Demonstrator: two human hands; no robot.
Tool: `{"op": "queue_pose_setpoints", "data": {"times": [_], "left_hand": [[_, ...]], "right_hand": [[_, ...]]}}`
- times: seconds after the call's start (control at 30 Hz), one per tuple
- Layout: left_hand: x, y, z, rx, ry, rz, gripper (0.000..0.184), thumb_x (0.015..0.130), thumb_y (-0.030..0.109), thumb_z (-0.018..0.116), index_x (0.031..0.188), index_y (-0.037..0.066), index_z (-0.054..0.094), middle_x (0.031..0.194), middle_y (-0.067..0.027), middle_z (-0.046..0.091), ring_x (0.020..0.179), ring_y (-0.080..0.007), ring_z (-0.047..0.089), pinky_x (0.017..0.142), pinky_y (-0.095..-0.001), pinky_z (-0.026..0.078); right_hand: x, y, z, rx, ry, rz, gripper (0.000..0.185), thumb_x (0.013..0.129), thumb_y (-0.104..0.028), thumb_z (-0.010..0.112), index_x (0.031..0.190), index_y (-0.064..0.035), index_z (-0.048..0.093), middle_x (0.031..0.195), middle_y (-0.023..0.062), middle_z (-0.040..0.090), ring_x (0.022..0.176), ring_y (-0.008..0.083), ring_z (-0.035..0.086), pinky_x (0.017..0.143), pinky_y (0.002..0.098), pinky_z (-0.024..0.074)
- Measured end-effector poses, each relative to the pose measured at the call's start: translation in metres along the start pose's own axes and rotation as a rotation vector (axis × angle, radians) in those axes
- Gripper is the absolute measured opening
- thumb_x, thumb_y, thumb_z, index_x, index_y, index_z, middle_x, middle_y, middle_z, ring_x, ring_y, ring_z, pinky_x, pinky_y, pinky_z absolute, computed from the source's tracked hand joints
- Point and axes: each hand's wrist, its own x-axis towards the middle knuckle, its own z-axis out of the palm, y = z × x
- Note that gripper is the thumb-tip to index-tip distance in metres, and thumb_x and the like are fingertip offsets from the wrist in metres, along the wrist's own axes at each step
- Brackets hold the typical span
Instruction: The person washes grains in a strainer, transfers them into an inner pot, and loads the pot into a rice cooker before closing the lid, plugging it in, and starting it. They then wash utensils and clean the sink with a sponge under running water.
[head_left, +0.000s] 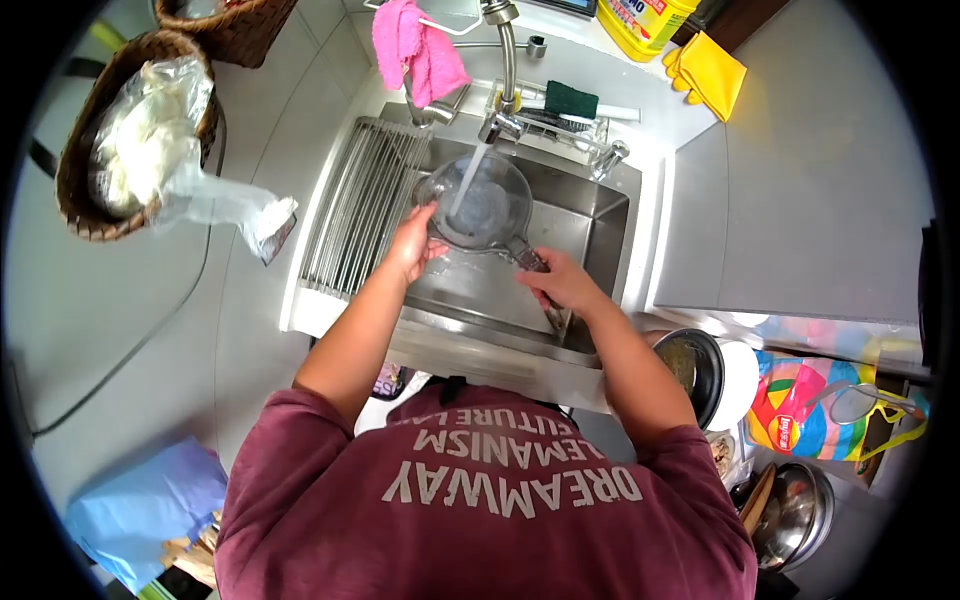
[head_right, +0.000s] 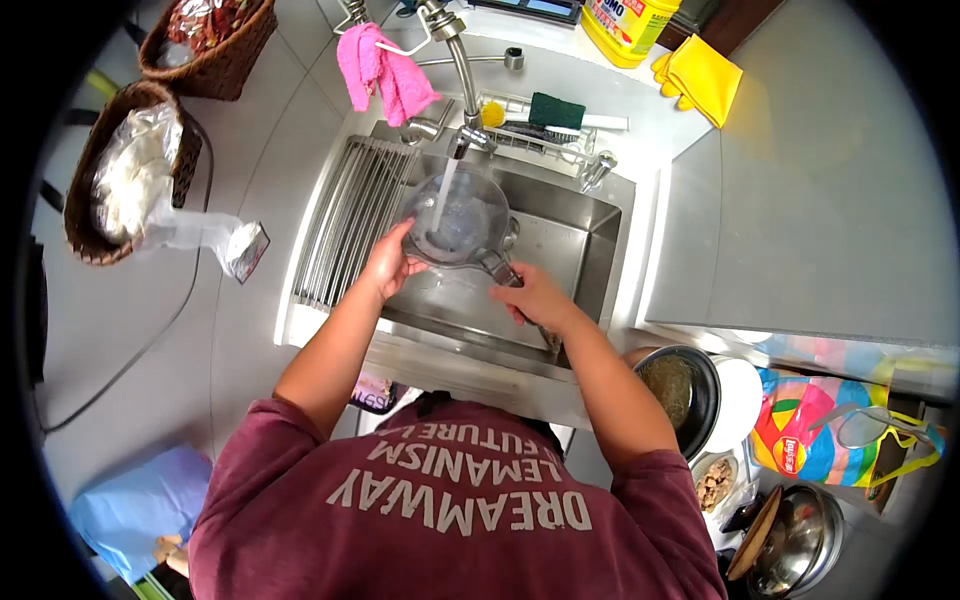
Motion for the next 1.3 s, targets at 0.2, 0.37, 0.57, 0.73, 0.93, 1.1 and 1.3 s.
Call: {"op": "queue_pose_setpoints", "data": {"times": [0.2,0.37,0.57,0.73,0.93,1.1,1.3], "left_hand": [[-0.023,-0.014,0.017,-0.008,0.143,0.087,0.040,0.092,0.032,0.045,0.128,0.016,0.048,0.115,-0.0045,0.060,0.089,-0.0163,0.062,0.066,-0.0295,0.054],[-0.032,-0.024,0.017,-0.059,0.147,0.102,0.046,0.093,0.039,0.046,0.133,0.015,0.044,0.120,-0.0045,0.058,0.097,-0.0181,0.061,0.069,-0.0304,0.055],[-0.049,-0.017,0.011,-0.047,0.117,0.111,0.062,0.093,0.055,0.047,0.140,0.016,0.037,0.134,-0.0062,0.048,0.109,-0.0210,0.053,0.083,-0.0358,0.051],[-0.056,-0.025,-0.006,-0.054,0.146,0.104,0.071,0.091,0.061,0.046,0.143,0.014,0.034,0.139,-0.0119,0.044,0.114,-0.0243,0.050,0.090,-0.0398,0.046],[-0.062,-0.027,-0.013,-0.037,0.148,0.102,0.079,0.090,0.063,0.046,0.149,0.015,0.025,0.147,-0.0160,0.034,0.119,-0.0265,0.047,0.091,-0.0397,0.044],[-0.058,-0.026,-0.015,-0.044,0.130,0.096,0.077,0.091,0.063,0.046,0.149,0.016,0.026,0.147,-0.0152,0.033,0.120,-0.0257,0.045,0.092,-0.0400,0.044],[-0.057,-0.024,-0.013,-0.070,0.163,0.102,0.068,0.092,0.059,0.047,0.143,0.015,0.039,0.133,-0.0083,0.048,0.103,-0.0196,0.051,0.085,-0.0374,0.048]], "right_hand": [[0.001,-0.002,-0.006,-0.720,0.249,-0.148,0.039,0.078,-0.024,0.070,0.109,-0.0033,0.058,0.077,0.0167,0.065,0.070,0.0318,0.064,0.066,0.0414,0.0510],[-0.001,-0.012,0.004,-0.825,0.347,-0.101,0.040,0.076,-0.026,0.070,0.109,-0.0063,0.060,0.090,0.0187,0.067,0.087,0.0375,0.063,0.076,0.0461,0.0503],[-0.005,-0.021,0.008,-0.836,0.370,-0.088,0.035,0.075,-0.029,0.070,0.102,-0.0089,0.062,0.089,0.0173,0.067,0.085,0.0353,0.064,0.076,0.0452,0.0510],[-0.001,-0.013,0.012,-0.859,0.405,-0.125,0.031,0.075,-0.029,0.070,0.097,-0.0088,0.063,0.084,0.0158,0.068,0.083,0.0346,0.065,0.074,0.0451,0.0514],[-0.001,-0.007,0.012,-0.863,0.400,-0.154,0.027,0.075,-0.029,0.070,0.088,-0.0076,0.061,0.081,0.0148,0.068,0.080,0.0348,0.065,0.072,0.0449,0.0518],[-0.001,-0.010,0.013,-0.865,0.408,-0.136,0.027,0.075,-0.029,0.070,0.091,-0.0083,0.063,0.083,0.0151,0.068,0.081,0.0343,0.065,0.073,0.0446,0.0518],[-0.001,-0.013,0.011,-0.838,0.411,-0.120,0.030,0.074,-0.029,0.071,0.094,-0.0082,0.064,0.085,0.0149,0.068,0.083,0.0339,0.065,0.074,0.0439,0.0514]]}}
